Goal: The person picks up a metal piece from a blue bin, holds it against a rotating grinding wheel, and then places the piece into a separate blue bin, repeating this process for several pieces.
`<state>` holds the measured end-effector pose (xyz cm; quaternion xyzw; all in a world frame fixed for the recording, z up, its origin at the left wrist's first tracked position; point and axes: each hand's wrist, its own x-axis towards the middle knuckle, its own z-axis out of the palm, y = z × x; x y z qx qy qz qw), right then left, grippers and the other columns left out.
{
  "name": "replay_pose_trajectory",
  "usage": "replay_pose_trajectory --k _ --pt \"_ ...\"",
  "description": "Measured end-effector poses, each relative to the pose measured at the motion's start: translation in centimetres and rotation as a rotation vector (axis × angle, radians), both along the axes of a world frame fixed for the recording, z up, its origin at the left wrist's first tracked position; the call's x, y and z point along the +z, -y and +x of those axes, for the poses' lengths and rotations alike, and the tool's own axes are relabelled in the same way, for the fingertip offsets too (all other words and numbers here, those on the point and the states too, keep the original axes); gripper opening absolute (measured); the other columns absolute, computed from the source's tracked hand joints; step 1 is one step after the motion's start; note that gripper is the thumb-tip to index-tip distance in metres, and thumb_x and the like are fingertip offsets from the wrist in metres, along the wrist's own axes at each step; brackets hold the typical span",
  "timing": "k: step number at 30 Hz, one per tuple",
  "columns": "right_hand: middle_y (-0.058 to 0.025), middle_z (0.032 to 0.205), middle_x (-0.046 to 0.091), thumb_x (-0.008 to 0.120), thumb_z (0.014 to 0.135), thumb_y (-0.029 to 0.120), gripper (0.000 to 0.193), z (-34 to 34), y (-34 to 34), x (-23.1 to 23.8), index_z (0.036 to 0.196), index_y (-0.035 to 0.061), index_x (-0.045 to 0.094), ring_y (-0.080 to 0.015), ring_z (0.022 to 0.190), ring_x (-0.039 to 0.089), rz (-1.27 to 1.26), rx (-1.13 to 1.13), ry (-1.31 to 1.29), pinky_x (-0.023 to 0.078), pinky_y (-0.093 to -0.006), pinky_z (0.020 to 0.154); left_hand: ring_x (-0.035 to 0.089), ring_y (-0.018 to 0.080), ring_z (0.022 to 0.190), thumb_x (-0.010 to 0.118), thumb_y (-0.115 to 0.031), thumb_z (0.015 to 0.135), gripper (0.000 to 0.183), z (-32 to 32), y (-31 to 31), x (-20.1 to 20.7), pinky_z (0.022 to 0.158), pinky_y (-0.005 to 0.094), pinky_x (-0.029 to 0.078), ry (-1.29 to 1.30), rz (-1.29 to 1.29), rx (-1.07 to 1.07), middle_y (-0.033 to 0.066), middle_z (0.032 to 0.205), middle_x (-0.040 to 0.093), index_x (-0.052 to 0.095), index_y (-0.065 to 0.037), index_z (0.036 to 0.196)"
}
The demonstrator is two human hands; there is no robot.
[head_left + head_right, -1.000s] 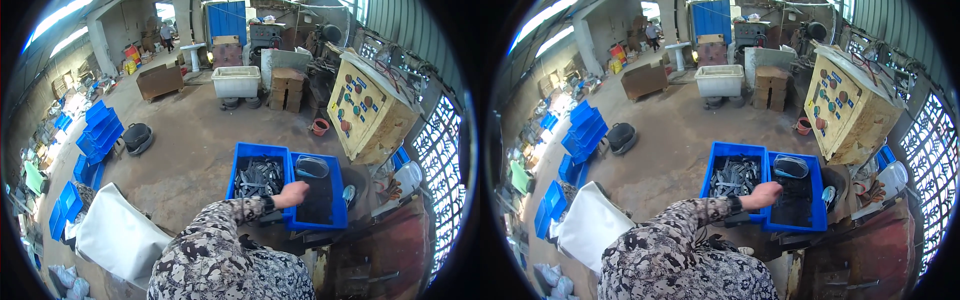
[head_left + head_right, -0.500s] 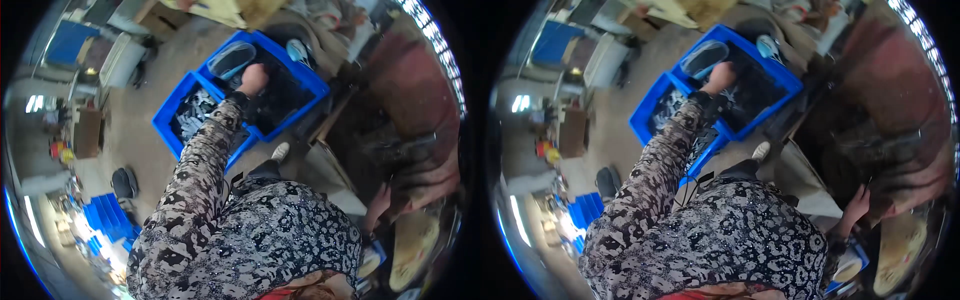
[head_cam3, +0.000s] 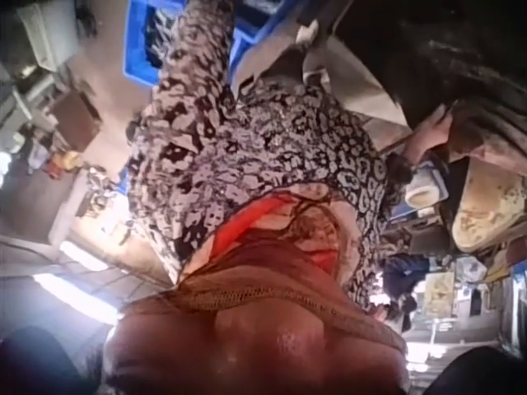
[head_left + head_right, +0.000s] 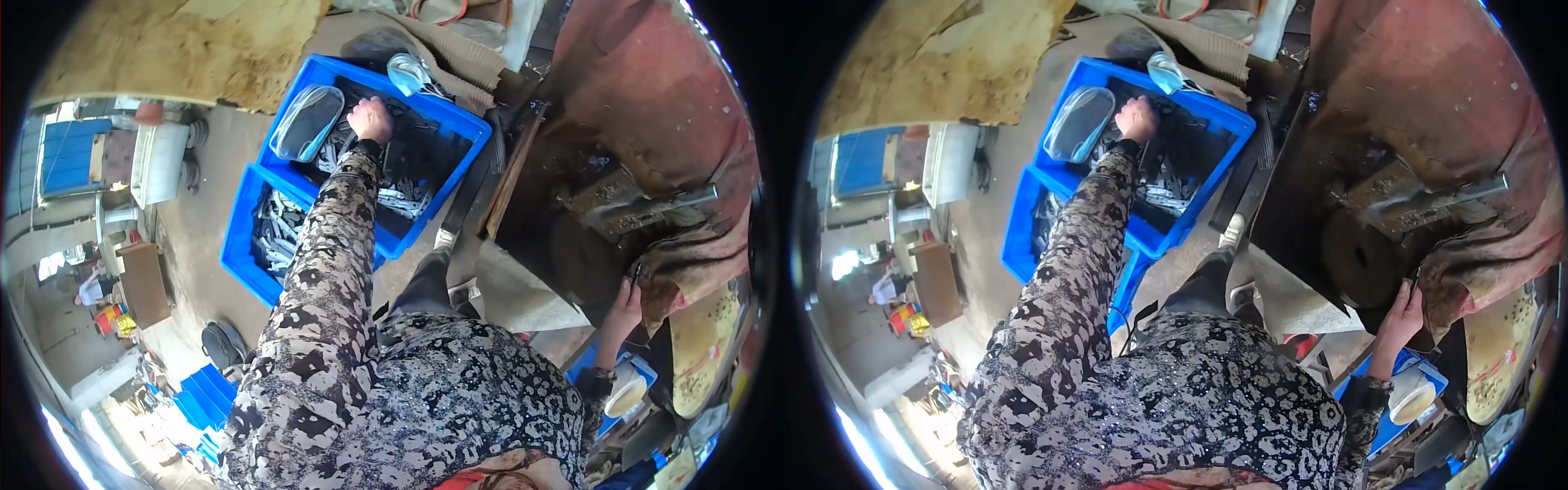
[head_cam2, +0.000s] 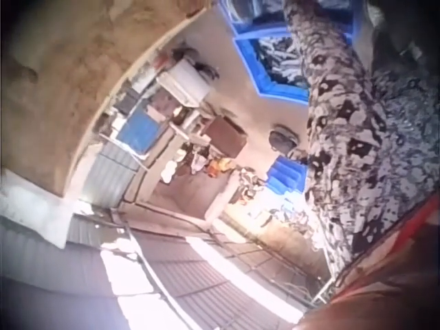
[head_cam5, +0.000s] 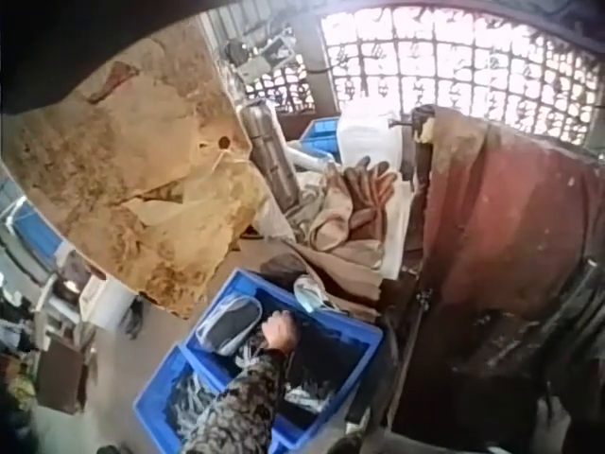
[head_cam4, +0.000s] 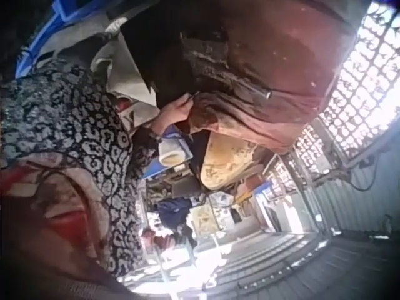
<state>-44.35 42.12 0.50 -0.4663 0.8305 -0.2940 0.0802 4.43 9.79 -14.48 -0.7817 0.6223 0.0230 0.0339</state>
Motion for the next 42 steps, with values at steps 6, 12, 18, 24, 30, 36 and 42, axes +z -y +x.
replay_pose_trajectory --k 6,12,18,24,30,36,42 --pt "-0.0164 0.084 0.065 0.055 0.096 0.023 0.028 -0.1 1.2 -0.4 0.104 -0.0020 0.063 -0.0200 0.071 0.058 -0.010 -0.022 0.004 0.047 -0.0315 0.070 0.062 0.0297 0.098 0.059 -0.026 0.083 0.025 -1.6 1.2 -0.5 0.083 0.0443 0.047 0.052 -0.020 -0.013 0.0114 0.104 0.062 0.062 -0.010 0.102" --pt "-0.0162 0.083 0.065 0.055 0.096 0.025 0.029 -0.1 0.6 -0.3 0.104 -0.0022 0.063 -0.0197 0.072 0.058 0.011 -0.053 0.030 0.047 -0.0317 0.071 0.060 0.0304 0.099 0.064 -0.031 0.078 0.030 -0.7 0.0 0.3 0.085 0.0455 0.044 0.000 -0.009 -0.003 0.0104 0.104 0.062 0.063 -0.012 0.102" --pt "-0.0152 0.088 0.067 0.053 0.097 0.023 0.028 0.4 -0.3 0.2 0.106 -0.0020 0.063 -0.0188 0.077 0.061 0.065 -0.028 0.037 0.048 -0.0304 0.075 0.064 0.0360 0.094 0.070 -0.027 0.073 0.036 3.4 -0.7 0.9 0.081 0.0435 0.051 -0.350 0.086 -0.094 0.0183 0.098 0.068 0.063 -0.008 0.103" --pt "-0.0136 0.090 0.068 0.054 0.096 0.027 0.032 -1.7 1.8 -1.1 0.107 -0.0010 0.064 -0.0182 0.080 0.062 0.000 0.028 0.043 0.048 -0.0301 0.077 0.067 0.0208 0.081 0.073 -0.011 0.077 0.019 6.6 0.6 4.7 0.072 0.0330 0.053 -1.089 -0.133 -0.035 0.0076 0.084 0.069 0.063 -0.005 0.092" --pt "-0.0160 0.090 0.067 0.054 0.096 0.028 0.030 -2.0 2.6 -1.1 0.108 0.0030 0.065 -0.0215 0.079 0.063 0.010 0.053 -0.004 0.048 -0.0316 0.075 0.067 0.0228 0.078 0.063 -0.001 0.085 0.016 3.6 -4.7 8.6 0.066 0.0366 0.056 -1.800 -0.210 0.399 0.0084 0.089 0.067 0.057 -0.005 0.100" --pt "-0.0159 0.088 0.066 0.055 0.096 0.030 0.031 -2.2 3.1 -1.4 0.107 0.0030 0.064 -0.0219 0.075 0.061 -0.008 0.082 0.035 0.048 -0.0317 0.073 0.066 0.0271 0.080 0.058 0.005 0.086 0.049 1.6 -8.5 4.2 0.063 0.0431 0.052 -1.864 -0.264 0.778 0.0162 0.098 0.063 0.032 -0.006 0.126" --pt "-0.0139 0.086 0.065 0.055 0.096 0.029 0.031 -2.0 2.8 -1.3 0.107 0.0012 0.063 -0.0164 0.076 0.057 -0.047 0.105 0.073 0.047 -0.0294 0.074 0.061 0.0416 0.095 0.043 0.012 0.087 0.042 0.5 -9.7 2.9 0.085 0.0568 0.050 -2.151 -0.311 0.842 0.0274 0.104 0.057 0.028 -0.007 0.121"
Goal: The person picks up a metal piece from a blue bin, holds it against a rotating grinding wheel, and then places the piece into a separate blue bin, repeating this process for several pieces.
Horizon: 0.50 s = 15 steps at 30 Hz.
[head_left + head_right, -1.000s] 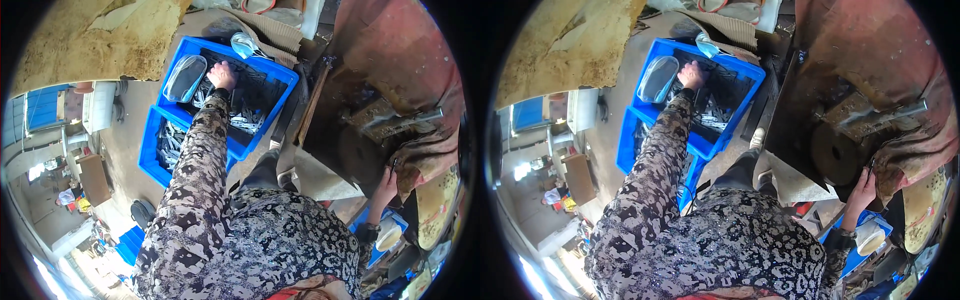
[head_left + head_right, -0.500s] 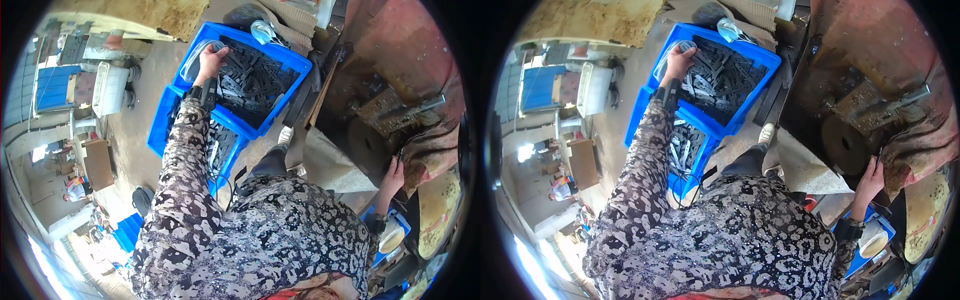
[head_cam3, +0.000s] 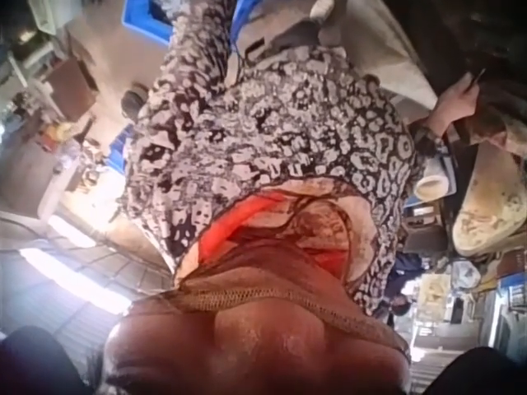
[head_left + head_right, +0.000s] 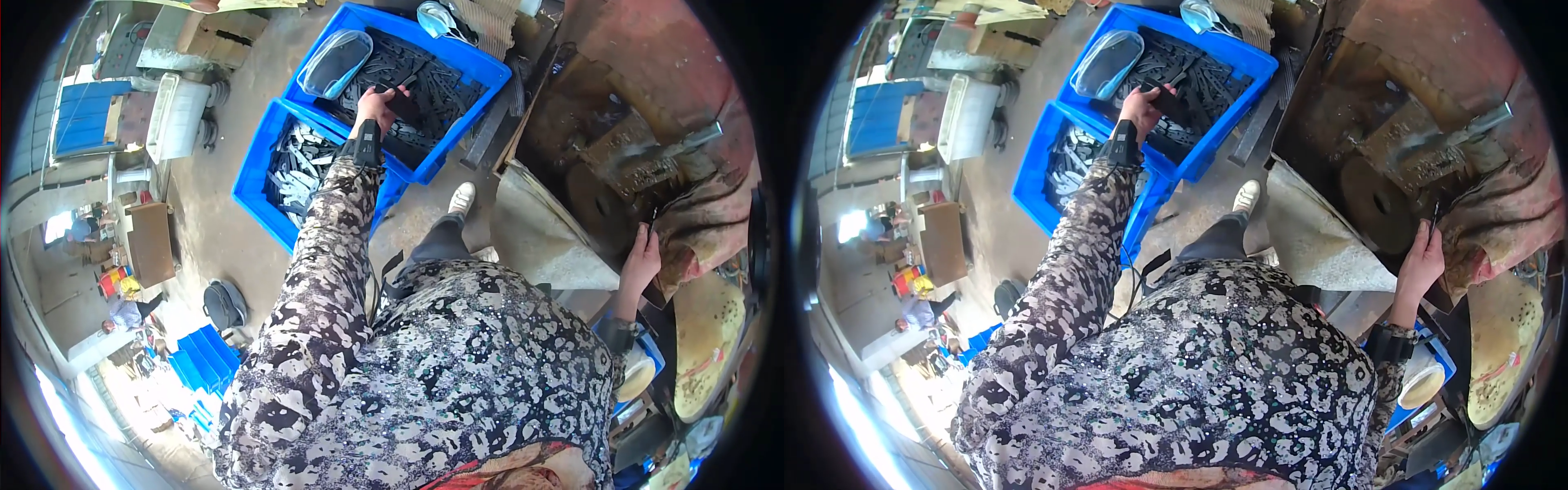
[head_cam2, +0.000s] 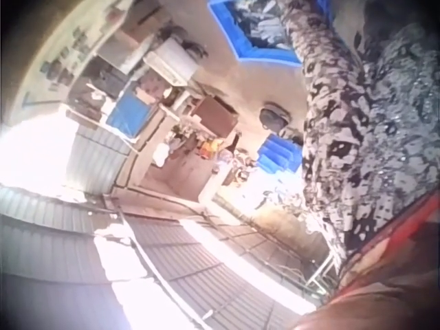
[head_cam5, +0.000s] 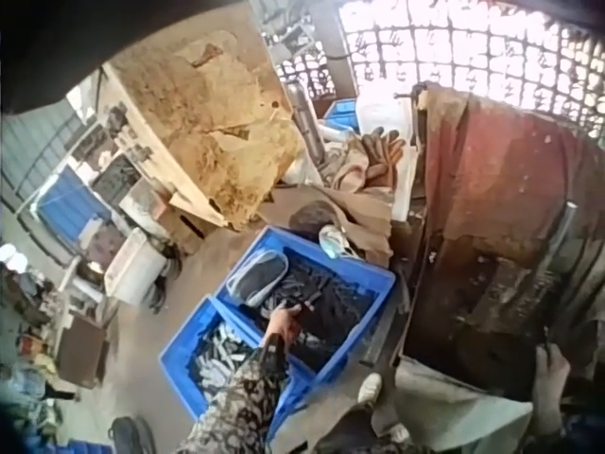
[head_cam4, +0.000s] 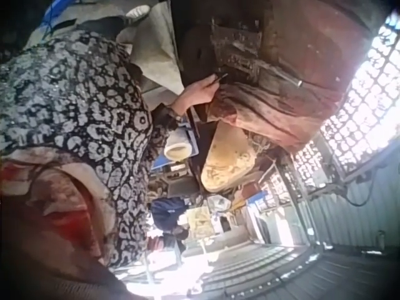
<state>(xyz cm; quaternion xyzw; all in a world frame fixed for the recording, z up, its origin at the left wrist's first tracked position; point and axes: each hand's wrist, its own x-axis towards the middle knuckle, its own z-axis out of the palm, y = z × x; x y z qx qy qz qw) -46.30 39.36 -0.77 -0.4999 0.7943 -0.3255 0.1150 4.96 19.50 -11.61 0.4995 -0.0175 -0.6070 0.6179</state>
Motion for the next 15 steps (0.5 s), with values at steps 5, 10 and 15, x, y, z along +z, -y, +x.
replay_pose_trajectory --k 5,10,15 --pt "-0.0125 0.084 0.064 0.055 0.096 0.028 0.031 0.2 0.1 0.6 0.108 0.0007 0.063 -0.0147 0.074 0.055 0.031 0.002 0.002 0.045 -0.0276 0.073 0.060 0.0407 0.095 0.041 0.012 0.088 0.036 1.2 -0.8 -1.4 0.085 0.0564 0.049 -0.060 -0.023 -0.038 0.0257 0.104 0.057 0.036 -0.007 0.118" --pt "-0.0133 0.081 0.062 0.054 0.096 0.028 0.030 0.5 -0.1 0.6 0.107 0.0009 0.062 -0.0159 0.071 0.053 -0.015 0.006 -0.015 0.045 -0.0279 0.070 0.060 0.0406 0.100 0.037 0.008 0.091 0.032 0.2 -1.2 0.0 0.089 0.0585 0.046 0.034 0.012 -0.137 0.0229 0.108 0.058 0.042 -0.006 0.119" --pt "-0.0175 0.080 0.060 0.054 0.096 0.029 0.030 0.8 -0.1 0.7 0.107 0.0025 0.062 -0.0216 0.068 0.053 -0.036 0.010 -0.033 0.045 -0.0304 0.068 0.055 0.0421 0.112 0.037 0.008 0.092 0.029 0.1 -1.3 0.6 0.094 0.0571 0.044 -0.014 -0.034 -0.240 0.0252 0.115 0.055 0.041 -0.005 0.118"
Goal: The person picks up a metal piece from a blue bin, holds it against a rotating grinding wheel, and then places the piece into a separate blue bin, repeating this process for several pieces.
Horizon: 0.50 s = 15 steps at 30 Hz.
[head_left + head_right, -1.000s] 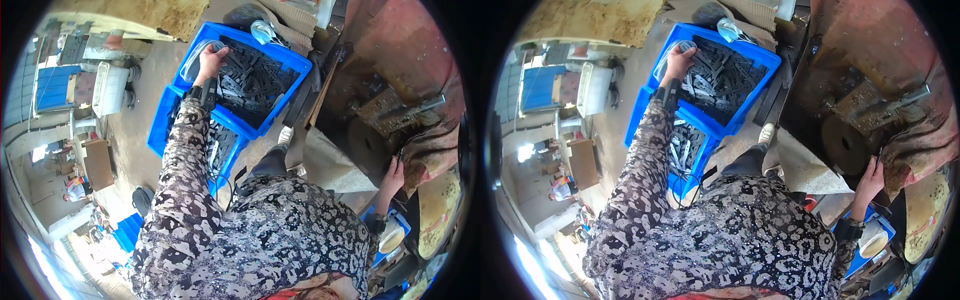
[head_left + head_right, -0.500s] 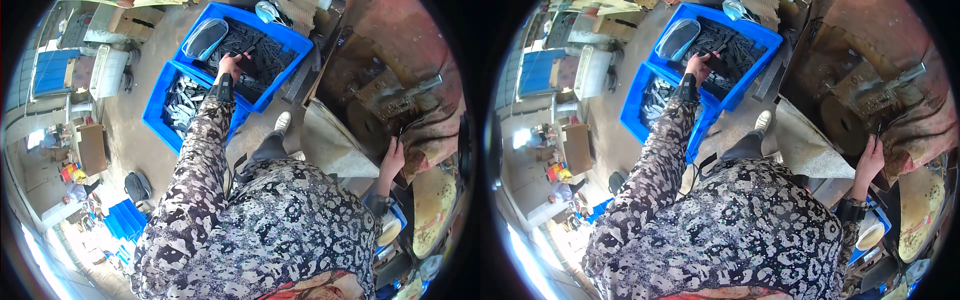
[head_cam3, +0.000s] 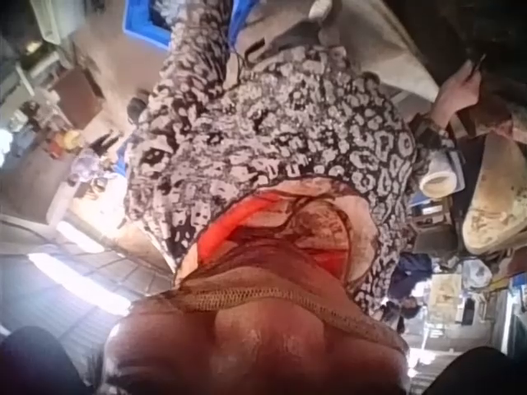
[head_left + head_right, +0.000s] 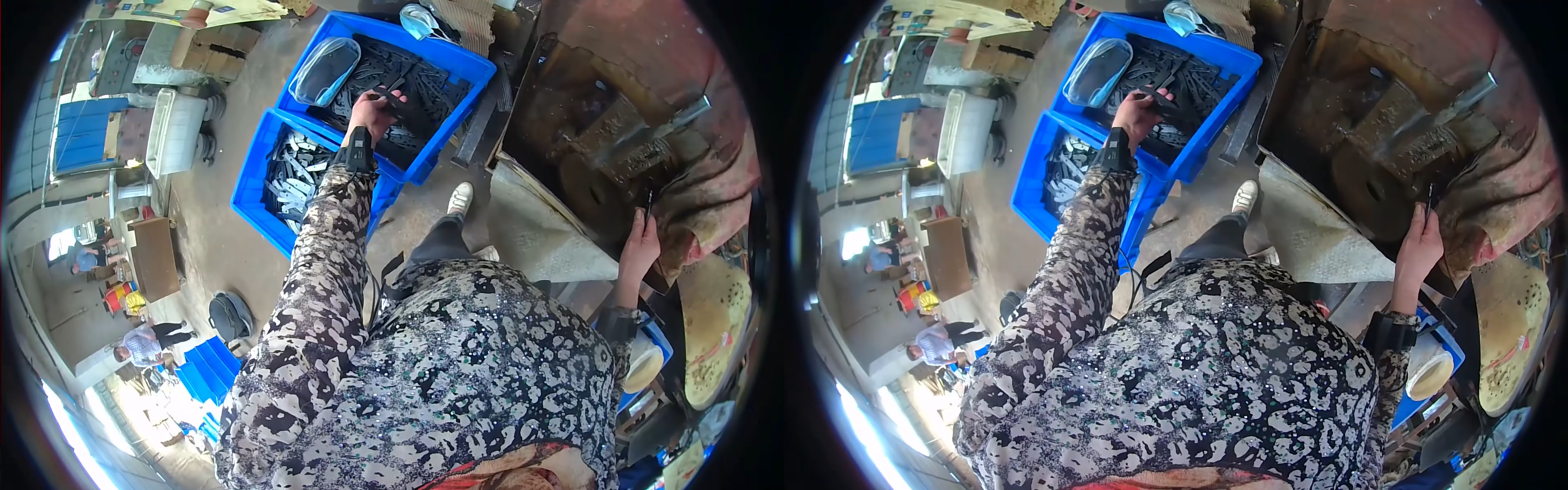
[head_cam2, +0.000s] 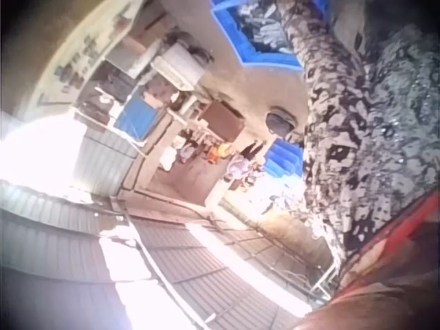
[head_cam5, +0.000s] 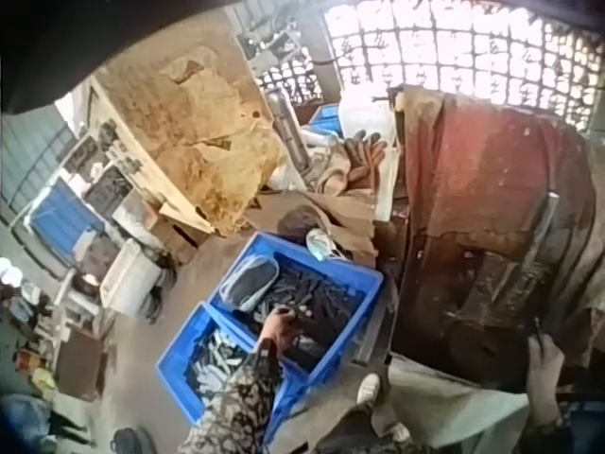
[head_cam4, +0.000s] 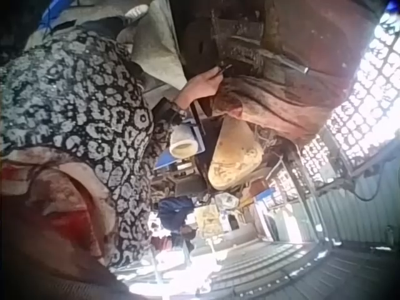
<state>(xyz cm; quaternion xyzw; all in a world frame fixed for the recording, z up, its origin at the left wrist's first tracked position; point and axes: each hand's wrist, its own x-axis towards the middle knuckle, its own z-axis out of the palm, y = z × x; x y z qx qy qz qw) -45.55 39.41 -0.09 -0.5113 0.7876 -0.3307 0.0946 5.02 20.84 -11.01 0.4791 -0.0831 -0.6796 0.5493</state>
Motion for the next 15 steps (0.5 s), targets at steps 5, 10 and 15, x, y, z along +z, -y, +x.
replay_pose_trajectory --k 5,10,15 --pt "-0.0177 0.080 0.060 0.053 0.097 0.029 0.030 0.0 -0.1 0.0 0.107 0.0025 0.062 -0.0229 0.067 0.053 0.023 -0.014 0.004 0.045 -0.0309 0.068 0.062 0.0392 0.097 0.044 0.008 0.090 0.028 -0.3 0.0 0.2 0.086 0.0568 0.049 0.111 0.038 -0.015 0.0204 0.106 0.059 0.043 -0.006 0.114" --pt "-0.0171 0.081 0.061 0.054 0.097 0.030 0.031 -0.2 -0.2 -0.2 0.107 0.0021 0.062 -0.0210 0.067 0.052 0.037 -0.011 -0.006 0.046 -0.0302 0.068 0.067 0.0335 0.082 0.057 0.005 0.086 0.029 -0.1 0.9 -0.7 0.069 0.0489 0.056 0.252 0.062 0.020 0.0167 0.094 0.062 0.044 -0.003 0.111" --pt "-0.0156 0.083 0.063 0.054 0.097 0.028 0.031 0.0 -0.2 0.1 0.108 0.0002 0.062 -0.0171 0.070 0.053 0.084 -0.028 0.004 0.046 -0.0289 0.071 0.068 0.0175 0.070 0.076 -0.009 0.075 0.019 -0.2 3.0 -2.6 0.063 0.0315 0.055 0.612 0.058 -0.209 0.0088 0.077 0.069 0.062 -0.002 0.086"
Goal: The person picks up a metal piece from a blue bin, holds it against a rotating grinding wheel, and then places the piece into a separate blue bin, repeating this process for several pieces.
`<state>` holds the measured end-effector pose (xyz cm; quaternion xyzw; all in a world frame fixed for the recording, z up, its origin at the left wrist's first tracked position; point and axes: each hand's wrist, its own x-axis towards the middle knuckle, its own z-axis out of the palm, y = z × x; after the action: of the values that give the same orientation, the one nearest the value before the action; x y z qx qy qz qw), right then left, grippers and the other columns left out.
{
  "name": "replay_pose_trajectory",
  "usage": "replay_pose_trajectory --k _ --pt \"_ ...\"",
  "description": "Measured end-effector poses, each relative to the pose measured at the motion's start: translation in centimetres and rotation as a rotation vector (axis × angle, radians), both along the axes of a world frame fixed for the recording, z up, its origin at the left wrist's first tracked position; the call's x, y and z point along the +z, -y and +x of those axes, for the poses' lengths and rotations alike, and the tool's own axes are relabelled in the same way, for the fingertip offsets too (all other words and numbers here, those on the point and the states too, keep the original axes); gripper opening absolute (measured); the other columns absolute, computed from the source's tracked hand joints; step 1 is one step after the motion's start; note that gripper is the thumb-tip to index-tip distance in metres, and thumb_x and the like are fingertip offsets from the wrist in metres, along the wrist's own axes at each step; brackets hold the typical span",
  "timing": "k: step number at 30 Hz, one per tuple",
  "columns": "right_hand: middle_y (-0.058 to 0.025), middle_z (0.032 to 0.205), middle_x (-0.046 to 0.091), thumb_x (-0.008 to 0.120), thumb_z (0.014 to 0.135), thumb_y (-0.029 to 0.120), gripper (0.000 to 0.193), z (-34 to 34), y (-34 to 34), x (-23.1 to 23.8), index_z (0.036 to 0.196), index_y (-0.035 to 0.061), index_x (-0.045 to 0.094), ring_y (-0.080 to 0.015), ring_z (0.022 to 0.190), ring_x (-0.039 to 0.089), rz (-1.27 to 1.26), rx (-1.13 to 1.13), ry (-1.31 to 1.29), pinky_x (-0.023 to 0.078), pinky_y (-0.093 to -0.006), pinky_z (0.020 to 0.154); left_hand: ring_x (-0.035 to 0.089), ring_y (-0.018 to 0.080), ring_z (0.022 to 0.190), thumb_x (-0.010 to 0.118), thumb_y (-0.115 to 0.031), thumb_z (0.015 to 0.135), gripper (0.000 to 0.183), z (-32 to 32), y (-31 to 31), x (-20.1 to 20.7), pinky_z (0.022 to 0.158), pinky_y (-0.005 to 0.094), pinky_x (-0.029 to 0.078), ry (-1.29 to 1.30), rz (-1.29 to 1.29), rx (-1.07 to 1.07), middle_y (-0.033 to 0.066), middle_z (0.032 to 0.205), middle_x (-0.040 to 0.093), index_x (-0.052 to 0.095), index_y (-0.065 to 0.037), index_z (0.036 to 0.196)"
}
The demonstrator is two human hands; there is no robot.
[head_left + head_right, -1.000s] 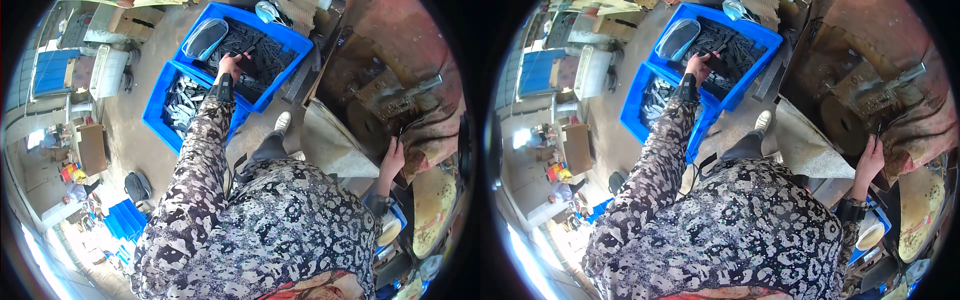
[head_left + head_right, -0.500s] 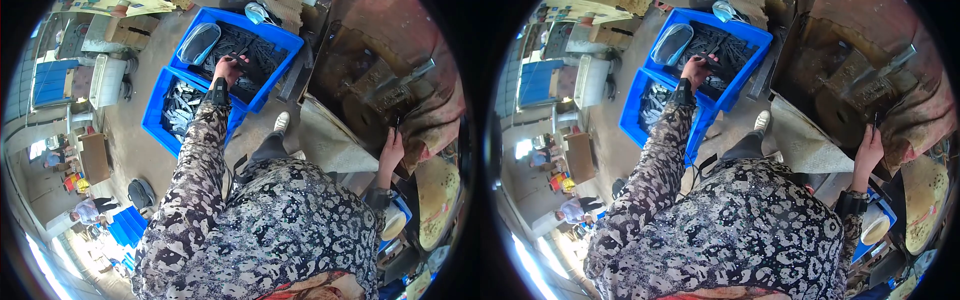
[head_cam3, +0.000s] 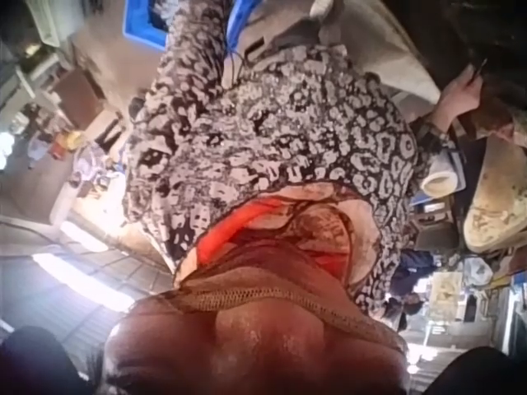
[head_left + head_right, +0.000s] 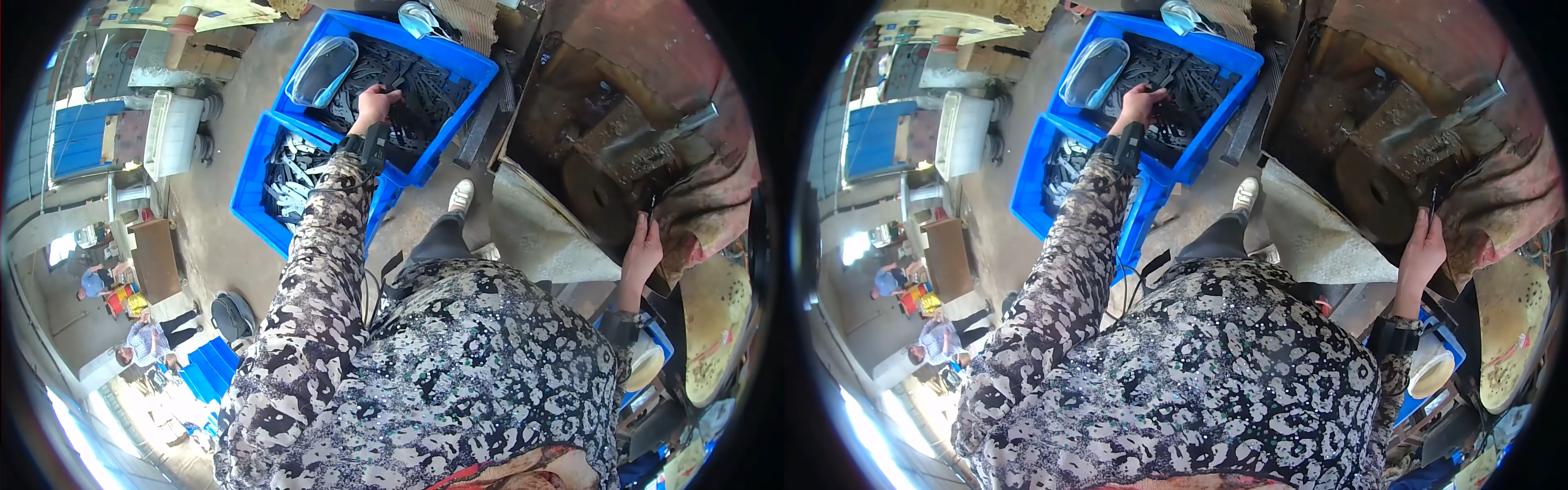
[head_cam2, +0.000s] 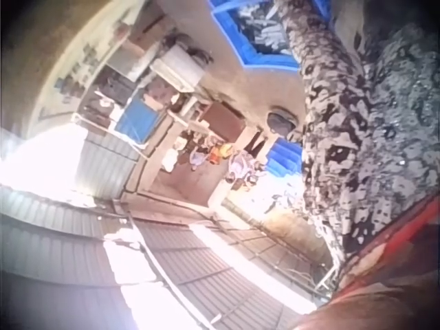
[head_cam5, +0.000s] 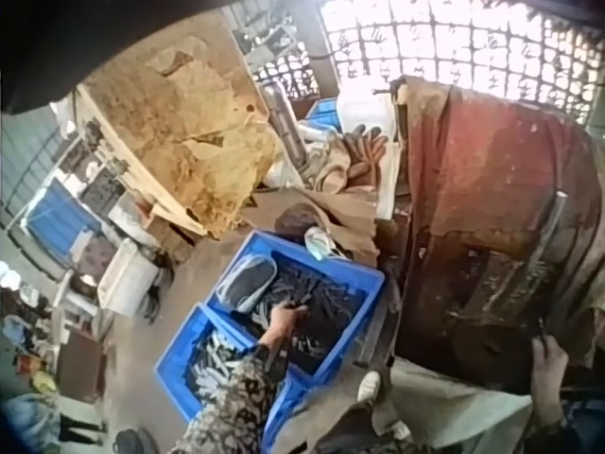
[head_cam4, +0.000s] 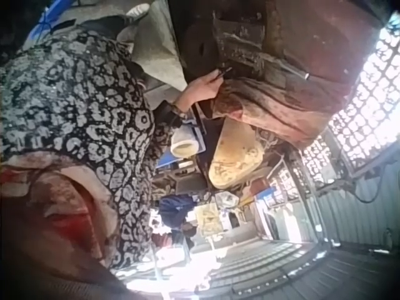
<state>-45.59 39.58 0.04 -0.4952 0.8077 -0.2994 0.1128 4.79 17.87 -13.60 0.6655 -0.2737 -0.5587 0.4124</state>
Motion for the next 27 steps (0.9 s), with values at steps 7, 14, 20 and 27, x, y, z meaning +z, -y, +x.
replay_pose_trajectory --k 7,14,20,27 --pt "-0.0142 0.087 0.065 0.053 0.097 0.028 0.031 0.1 0.5 0.1 0.108 0.0010 0.063 -0.0168 0.076 0.057 0.012 -0.033 0.010 0.046 -0.0284 0.075 0.066 0.0127 0.069 0.083 -0.022 0.068 0.032 2.2 2.6 -7.6 0.069 0.0261 0.052 0.329 0.003 0.008 0.0060 0.085 0.071 0.070 -0.002 0.089" --pt "-0.0150 0.086 0.065 0.054 0.097 0.029 0.031 -0.1 -0.5 -0.2 0.108 0.0018 0.063 -0.0187 0.074 0.058 -0.003 -0.037 -0.012 0.046 -0.0290 0.074 0.063 0.0150 0.058 0.082 -0.020 0.071 0.034 0.0 0.0 -2.1 0.050 0.0289 0.051 0.243 0.055 -0.024 0.0063 0.080 0.068 0.070 -0.002 0.097" --pt "-0.0151 0.085 0.065 0.054 0.096 0.029 0.031 -0.5 -0.4 -0.7 0.107 0.0015 0.063 -0.0188 0.074 0.058 0.016 -0.031 -0.022 0.046 -0.0293 0.073 0.065 0.0172 0.061 0.078 -0.014 0.074 0.031 -0.7 -1.0 -1.7 0.049 0.0306 0.055 0.271 0.037 -0.032 0.0084 0.081 0.068 0.068 0.002 0.099" --pt "-0.0217 0.092 0.065 0.053 0.097 0.028 0.031 0.2 1.9 -0.1 0.108 0.0006 0.063 -0.0303 0.078 0.060 0.090 0.076 -0.167 0.048 -0.0324 0.075 0.067 0.0163 0.063 0.072 -0.015 0.078 0.016 3.2 -1.1 1.3 0.056 0.0313 0.055 0.537 -0.095 -0.371 0.0084 0.074 0.070 0.072 -0.002 0.088"
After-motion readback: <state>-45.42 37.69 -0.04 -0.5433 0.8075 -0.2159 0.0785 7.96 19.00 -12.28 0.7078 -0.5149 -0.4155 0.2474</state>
